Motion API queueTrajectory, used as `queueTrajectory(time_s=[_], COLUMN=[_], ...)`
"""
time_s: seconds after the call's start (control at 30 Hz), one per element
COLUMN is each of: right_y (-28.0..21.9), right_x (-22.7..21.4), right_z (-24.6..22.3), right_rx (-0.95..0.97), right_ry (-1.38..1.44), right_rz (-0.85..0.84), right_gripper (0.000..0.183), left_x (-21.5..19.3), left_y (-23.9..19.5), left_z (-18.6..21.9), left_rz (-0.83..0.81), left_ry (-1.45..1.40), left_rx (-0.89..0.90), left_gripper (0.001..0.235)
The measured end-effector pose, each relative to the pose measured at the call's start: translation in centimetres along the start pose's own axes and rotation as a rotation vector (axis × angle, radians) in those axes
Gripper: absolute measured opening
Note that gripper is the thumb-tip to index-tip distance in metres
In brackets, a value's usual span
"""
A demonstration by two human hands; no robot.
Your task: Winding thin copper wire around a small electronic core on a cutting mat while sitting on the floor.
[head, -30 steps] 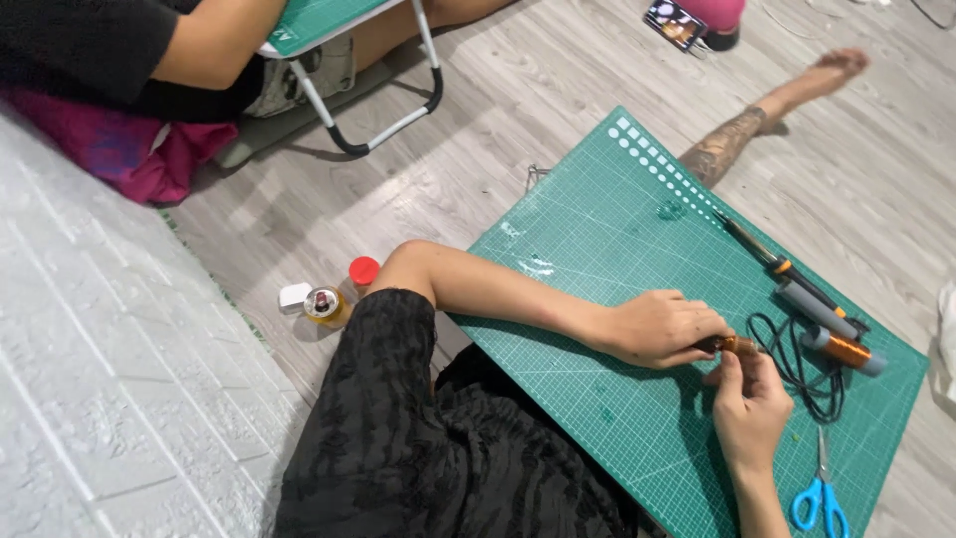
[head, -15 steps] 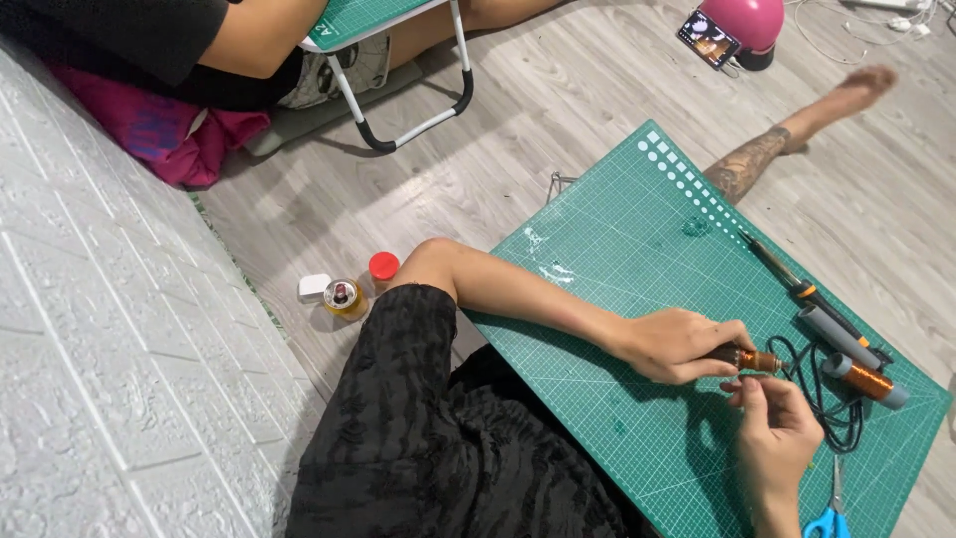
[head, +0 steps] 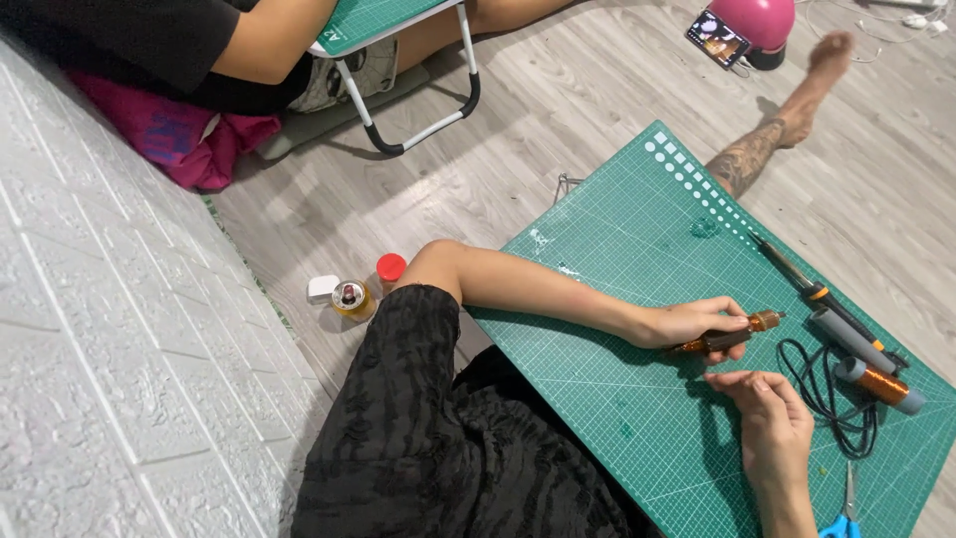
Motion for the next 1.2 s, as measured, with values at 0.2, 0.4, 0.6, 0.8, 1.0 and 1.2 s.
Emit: queueTrajectory(time_s=[0.2, 0.4, 0.6, 0.8, 1.0, 1.2], right_y=[0.0, 0.0, -0.1, -0.2, -0.2, 0.4], right_x=[-0.7, -1.0, -1.0, -0.2, -0.2, -0.3], right_z=[0.8, 1.1, 0.8, -0.1, -0.5, 0.9], right_rx=[0.005, -0.003, -0.012, -0.023, -0.046, -0.127], right_ry=[-0.134, -0.121, -0.057, -0.044, 0.101, -0.030], right_rz=[0.048, 0.062, 0.089, 0.128, 0.190, 0.241], right_gripper=[0.012, 0.010, 0.011, 0.011, 0.008, 0.006], left_x=[0.0, 0.5, 1.6, 1.1, 0.8, -0.9], left_y=[0.3, 0.3, -0.2, 0.1, 0.3, 1.4], left_z=[1.1, 1.7, 3.3, 2.4, 2.2, -1.1], left_rz=[-0.023, 0.051, 0.084, 0.044, -0.064, 0.152], left_ry=[-0.174, -0.115, 0.040, 0.075, 0.087, -0.109], left_rx=[-0.159, -0.278, -0.308, -0.263, -0.300, -0.321], left_gripper=[0.023, 0.028, 0.032, 0.029, 0.035, 0.023])
Point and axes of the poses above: each hand's wrist, its own y-axis towards the middle knuckle, its own x-axis out of the palm, z = x × y, the point moved 2 cm from there along y, towards the middle knuckle, and after that the axes turned 7 degrees about -z, right-handed, at the moved point
